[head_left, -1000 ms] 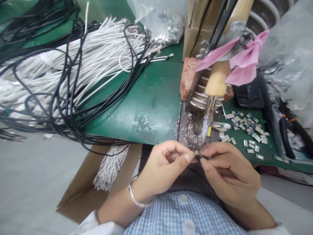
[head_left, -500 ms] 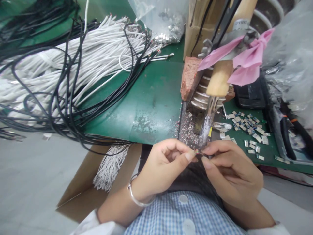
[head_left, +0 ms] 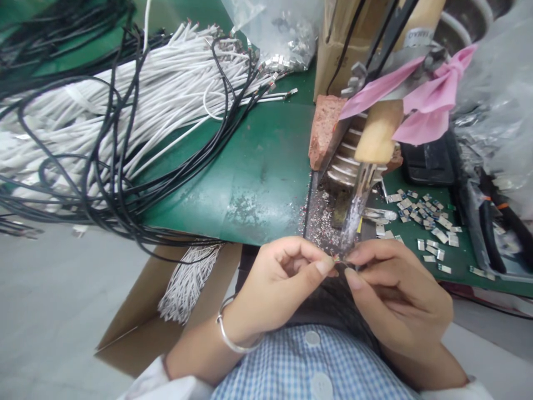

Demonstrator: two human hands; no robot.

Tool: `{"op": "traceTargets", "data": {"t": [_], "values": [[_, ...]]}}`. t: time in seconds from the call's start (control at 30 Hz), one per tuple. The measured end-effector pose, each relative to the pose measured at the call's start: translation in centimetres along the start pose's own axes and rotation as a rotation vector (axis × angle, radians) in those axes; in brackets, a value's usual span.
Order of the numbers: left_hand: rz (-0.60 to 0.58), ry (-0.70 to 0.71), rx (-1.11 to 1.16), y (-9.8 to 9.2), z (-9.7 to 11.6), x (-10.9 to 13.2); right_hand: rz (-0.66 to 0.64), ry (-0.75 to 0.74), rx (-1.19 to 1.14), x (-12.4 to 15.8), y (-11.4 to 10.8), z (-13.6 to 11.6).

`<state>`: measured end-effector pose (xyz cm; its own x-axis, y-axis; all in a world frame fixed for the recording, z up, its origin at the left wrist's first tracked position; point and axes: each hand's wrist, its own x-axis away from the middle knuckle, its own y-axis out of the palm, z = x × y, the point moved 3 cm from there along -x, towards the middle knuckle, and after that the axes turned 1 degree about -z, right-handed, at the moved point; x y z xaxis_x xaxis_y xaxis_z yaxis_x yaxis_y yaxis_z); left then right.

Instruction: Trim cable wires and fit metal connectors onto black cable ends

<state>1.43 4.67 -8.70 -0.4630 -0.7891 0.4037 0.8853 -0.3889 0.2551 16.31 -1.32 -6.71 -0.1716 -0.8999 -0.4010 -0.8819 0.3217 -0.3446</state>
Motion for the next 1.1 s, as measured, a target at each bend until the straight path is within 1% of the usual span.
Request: {"op": "traceTargets", "data": {"t": [0.2,0.37,0.57,0.8,1.03,1.1], "values": [[0.003,-0.013,-0.043,-0.14,-0.19,0.02,0.007,0.010,0.035,0.22,0.11,0.02],[0.006,-0.014,-0.028,-0.05,-0.32,0.15,0.021,0.022,0.021,0.17,0.14,0.00],[-0.003,0.002,-0.026,-0.07,-0.35,-0.09,-0.009,-0.033,0.024,0.01,0.01,0.16],[-0.015,0.012,-0.020,-0.14,-0.14,0.18,-0.006,-0.034,0.013,0.00,-0.03,0.07],[-0.017,-0.030,-0.028,-0.32,-0.71,0.14,-0.026,0.004,0.012,0.39,0.21,0.25],[-0.024,-0.031,-0.032,-0.35,-0.81,0.13,-0.032,-0.005,0.011,0.38,0.16,0.28]]}}
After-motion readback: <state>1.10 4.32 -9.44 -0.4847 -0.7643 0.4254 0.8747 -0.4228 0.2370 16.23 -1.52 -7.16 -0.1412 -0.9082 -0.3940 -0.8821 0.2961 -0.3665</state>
